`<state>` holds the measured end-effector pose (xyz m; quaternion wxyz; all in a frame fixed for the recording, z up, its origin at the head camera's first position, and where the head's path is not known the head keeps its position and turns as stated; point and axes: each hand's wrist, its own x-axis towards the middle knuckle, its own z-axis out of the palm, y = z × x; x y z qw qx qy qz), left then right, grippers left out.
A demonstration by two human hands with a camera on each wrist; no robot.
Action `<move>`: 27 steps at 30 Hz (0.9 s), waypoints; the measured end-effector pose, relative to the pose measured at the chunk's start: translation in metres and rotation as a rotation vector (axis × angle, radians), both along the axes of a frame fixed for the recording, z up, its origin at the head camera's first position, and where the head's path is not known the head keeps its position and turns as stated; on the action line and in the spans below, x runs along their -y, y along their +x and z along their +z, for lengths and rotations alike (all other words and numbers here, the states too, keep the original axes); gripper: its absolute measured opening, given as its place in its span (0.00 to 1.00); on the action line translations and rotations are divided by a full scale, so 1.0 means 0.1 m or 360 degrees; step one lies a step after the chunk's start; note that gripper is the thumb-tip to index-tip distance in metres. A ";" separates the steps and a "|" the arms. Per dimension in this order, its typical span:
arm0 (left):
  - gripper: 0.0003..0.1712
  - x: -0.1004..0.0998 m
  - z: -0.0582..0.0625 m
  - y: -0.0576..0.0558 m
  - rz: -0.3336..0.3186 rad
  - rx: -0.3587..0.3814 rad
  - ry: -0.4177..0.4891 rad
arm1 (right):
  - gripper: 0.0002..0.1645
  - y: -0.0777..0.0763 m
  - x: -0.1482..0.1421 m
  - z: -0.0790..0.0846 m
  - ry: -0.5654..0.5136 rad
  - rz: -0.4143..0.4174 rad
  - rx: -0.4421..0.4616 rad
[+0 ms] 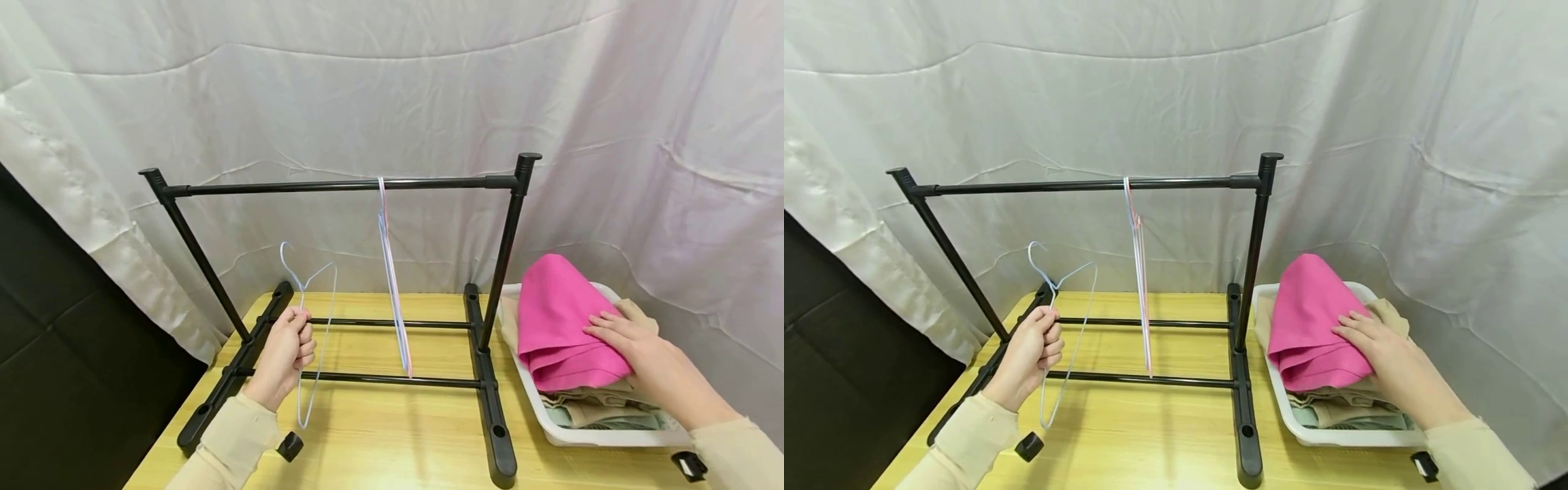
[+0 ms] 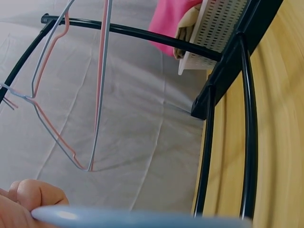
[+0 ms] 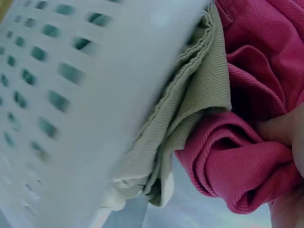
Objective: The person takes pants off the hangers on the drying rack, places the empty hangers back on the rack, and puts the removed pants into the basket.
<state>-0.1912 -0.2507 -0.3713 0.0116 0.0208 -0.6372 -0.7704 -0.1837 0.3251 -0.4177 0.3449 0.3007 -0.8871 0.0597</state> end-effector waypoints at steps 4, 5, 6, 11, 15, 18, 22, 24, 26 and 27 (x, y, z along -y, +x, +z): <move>0.12 -0.01 0.01 0.00 -0.0003 0.0006 0.0011 | 0.58 0.00 -0.01 -0.04 -0.0032 0.0005 0.0042; 0.12 -0.01 0.01 0.00 -0.0002 0.0006 0.0012 | 0.57 0.01 -0.02 -0.04 -0.0051 -0.0014 0.0059; 0.12 -0.01 0.01 0.00 -0.0001 0.0007 0.0012 | 0.57 0.01 -0.02 -0.04 -0.0090 -0.0037 0.0094; 0.12 0.00 0.01 0.00 0.0000 0.0008 0.0014 | 0.60 -0.05 -0.05 0.10 -0.0285 -0.0119 0.0145; 0.12 0.00 0.01 -0.01 -0.0004 0.0008 0.0028 | 0.56 -0.20 0.00 0.31 -0.0187 -0.0051 -0.0034; 0.12 0.01 0.00 -0.01 0.0002 0.0009 0.0034 | 0.49 -0.30 0.03 0.44 0.0007 0.0107 -0.0174; 0.12 0.02 -0.01 0.00 0.0011 -0.0003 0.0025 | 0.44 -0.30 -0.02 0.47 0.0209 0.0226 -0.0175; 0.12 0.02 -0.02 0.00 0.0009 -0.0004 0.0021 | 0.44 -0.22 -0.10 0.42 0.0237 0.0150 -0.0119; 0.12 0.02 -0.02 0.00 0.0005 -0.0002 0.0021 | 0.42 -0.12 -0.17 0.34 0.0247 0.0008 -0.0030; 0.12 0.02 -0.02 0.00 0.0004 0.0001 0.0022 | 0.40 -0.07 -0.20 0.30 0.0245 -0.0058 0.0009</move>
